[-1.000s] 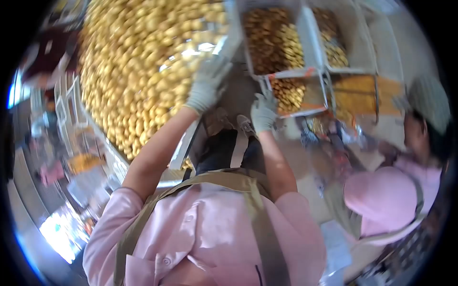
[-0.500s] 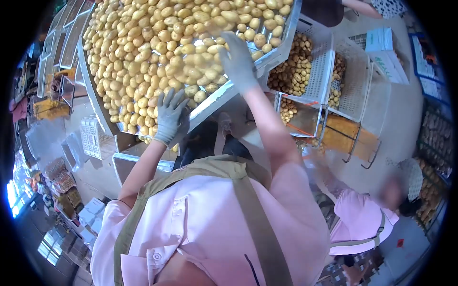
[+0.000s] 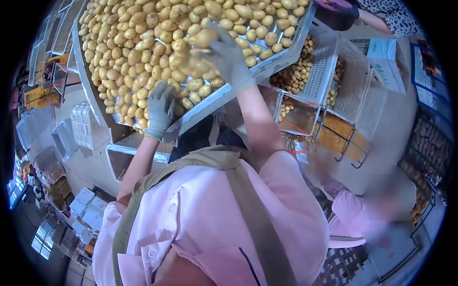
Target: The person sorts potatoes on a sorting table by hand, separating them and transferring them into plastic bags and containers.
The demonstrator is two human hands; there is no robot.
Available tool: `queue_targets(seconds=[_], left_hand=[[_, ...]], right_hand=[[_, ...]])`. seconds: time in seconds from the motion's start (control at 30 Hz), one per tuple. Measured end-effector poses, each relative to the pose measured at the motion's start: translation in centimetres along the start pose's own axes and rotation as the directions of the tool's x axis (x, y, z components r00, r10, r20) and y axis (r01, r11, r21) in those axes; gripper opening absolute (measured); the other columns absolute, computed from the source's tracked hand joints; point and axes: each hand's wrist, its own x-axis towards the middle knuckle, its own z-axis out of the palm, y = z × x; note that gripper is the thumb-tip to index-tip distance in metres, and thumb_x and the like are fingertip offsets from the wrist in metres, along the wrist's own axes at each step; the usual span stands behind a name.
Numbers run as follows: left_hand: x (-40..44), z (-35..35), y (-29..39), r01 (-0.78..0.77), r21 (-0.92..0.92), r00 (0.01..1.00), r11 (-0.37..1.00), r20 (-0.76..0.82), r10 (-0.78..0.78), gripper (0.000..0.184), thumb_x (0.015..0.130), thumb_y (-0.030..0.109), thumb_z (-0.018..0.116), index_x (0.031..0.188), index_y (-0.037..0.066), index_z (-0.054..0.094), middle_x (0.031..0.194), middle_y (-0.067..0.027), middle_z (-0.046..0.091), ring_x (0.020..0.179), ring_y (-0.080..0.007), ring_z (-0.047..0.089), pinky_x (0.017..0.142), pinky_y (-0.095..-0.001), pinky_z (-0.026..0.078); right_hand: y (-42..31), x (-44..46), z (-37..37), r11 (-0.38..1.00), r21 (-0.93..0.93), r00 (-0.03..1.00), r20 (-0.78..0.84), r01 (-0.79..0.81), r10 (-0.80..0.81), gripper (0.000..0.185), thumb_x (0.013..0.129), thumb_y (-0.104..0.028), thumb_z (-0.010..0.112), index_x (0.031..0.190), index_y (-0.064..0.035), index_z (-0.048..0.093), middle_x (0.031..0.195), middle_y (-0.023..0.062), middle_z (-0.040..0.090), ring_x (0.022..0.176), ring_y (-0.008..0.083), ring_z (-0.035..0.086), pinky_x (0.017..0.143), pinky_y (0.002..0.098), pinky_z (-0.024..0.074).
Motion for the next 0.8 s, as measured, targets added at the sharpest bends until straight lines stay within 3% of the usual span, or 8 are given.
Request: queue_targets(seconds=[0.07, 0.23, 0.33, 0.43, 0.5, 0.57, 0.7, 0.8], left_hand=[[3.1, -3.8, 4.3, 0.188, 0.033, 0.950, 0.982, 0.247, -0.190, 0.043, 0.086, 0.011, 0.065, 0.129, 0.012, 0.060, 0.138, -0.0140, 0.053, 0.129, -0.0379, 0.047, 0.109, -0.0481, 0.036], [7.1, -2.7, 0.8, -0.050, 0.042, 0.998, 0.998, -0.040, 0.052, 0.035, 0.089, 0.019, 0.064, 0.123, 0.011, 0.061, 0.122, -0.0148, 0.061, 0.115, -0.0357, 0.056, 0.098, -0.0458, 0.044], [14.3, -0.2, -3.5, -0.149, 0.026, 0.943, 0.988, -0.297, 0.150, 0.032, 0.085, 0.025, 0.064, 0.113, 0.011, 0.063, 0.111, -0.0134, 0.066, 0.105, -0.0297, 0.062, 0.085, -0.0420, 0.050], [21.8, 0.2, -2.9, -0.128, 0.100, 0.981, 0.987, -0.132, 0.140, 0.039, 0.085, 0.026, 0.068, 0.121, 0.016, 0.060, 0.111, -0.0112, 0.067, 0.104, -0.0296, 0.064, 0.085, -0.0408, 0.052], [24.0, 0.2, 0.0, -0.097, 0.331, 0.980, 0.939, 0.195, 0.032, 0.037, 0.083, 0.017, 0.069, 0.119, 0.014, 0.059, 0.111, -0.0140, 0.064, 0.100, -0.0326, 0.063, 0.084, -0.0431, 0.051], [24.1, 0.8, 0.3, -0.229, 0.302, 0.968, 0.925, 0.174, 0.183, 0.033, 0.080, 0.015, 0.070, 0.111, 0.015, 0.060, 0.108, -0.0137, 0.063, 0.099, -0.0325, 0.064, 0.082, -0.0424, 0.052], [19.9, 1.2, 3.2, 0.248, -0.261, 0.967, 0.933, 0.123, -0.223, 0.034, 0.092, 0.030, 0.062, 0.122, 0.013, 0.063, 0.109, -0.0162, 0.066, 0.105, -0.0340, 0.064, 0.089, -0.0444, 0.051], [18.2, -0.3, 3.7, 0.026, -0.036, 0.990, 0.999, 0.137, -0.020, 0.044, 0.093, 0.033, 0.061, 0.131, 0.011, 0.059, 0.111, -0.0190, 0.067, 0.106, -0.0370, 0.063, 0.096, -0.0448, 0.049]], right_hand=[[-0.3, -2.6, -1.3, 0.698, -0.671, 0.962, 0.090, 0.250, -0.259, 0.056, 0.088, -0.010, 0.071, 0.138, -0.0023, 0.046, 0.124, 0.0098, 0.057, 0.106, 0.0181, 0.060, 0.087, 0.0299, 0.0531], [-2.0, -10.1, -8.7, 0.777, -0.612, 0.989, -0.086, -0.146, 0.118, 0.028, 0.084, -0.005, 0.069, 0.109, -0.0049, 0.057, 0.089, 0.0031, 0.058, 0.078, 0.0154, 0.061, 0.064, 0.0233, 0.0518], [0.7, -11.1, -18.4, 0.752, 0.469, 0.597, -0.462, -0.463, 0.656, 0.033, 0.099, -0.037, 0.059, 0.111, -0.0063, 0.062, 0.085, 0.0074, 0.066, 0.068, 0.0173, 0.065, 0.054, 0.0254, 0.0527], [0.0, -9.7, -21.5, 0.870, 0.460, 0.575, -0.670, -0.175, 0.470, 0.038, 0.097, -0.022, 0.061, 0.128, -0.0001, 0.057, 0.114, 0.0136, 0.065, 0.110, 0.0235, 0.061, 0.093, 0.0347, 0.0508], [2.2, -8.0, -23.2, 0.823, -0.364, 0.688, -0.724, -0.436, 0.044, 0.037, 0.097, -0.020, 0.060, 0.128, 0.0006, 0.057, 0.118, 0.0124, 0.063, 0.110, 0.0222, 0.059, 0.093, 0.0341, 0.0505], [2.9, -5.7, -20.7, 0.751, -0.565, 0.807, -0.586, -0.342, -0.073, 0.039, 0.097, -0.022, 0.060, 0.129, 0.0008, 0.057, 0.120, 0.0113, 0.062, 0.108, 0.0221, 0.061, 0.091, 0.0334, 0.0507], [0.3, -3.1, -4.6, 0.871, 0.383, 0.900, -0.178, -0.308, 0.397, 0.062, 0.096, -0.040, 0.058, 0.145, -0.0050, 0.043, 0.137, 0.0139, 0.055, 0.114, 0.0250, 0.059, 0.101, 0.0391, 0.0483], [3.2, -2.9, 0.5, 0.729, 0.571, 0.877, -0.035, -0.376, 0.480, 0.054, 0.100, -0.033, 0.053, 0.145, -0.0060, 0.043, 0.130, 0.0121, 0.057, 0.100, 0.0204, 0.059, 0.085, 0.0327, 0.0503]])
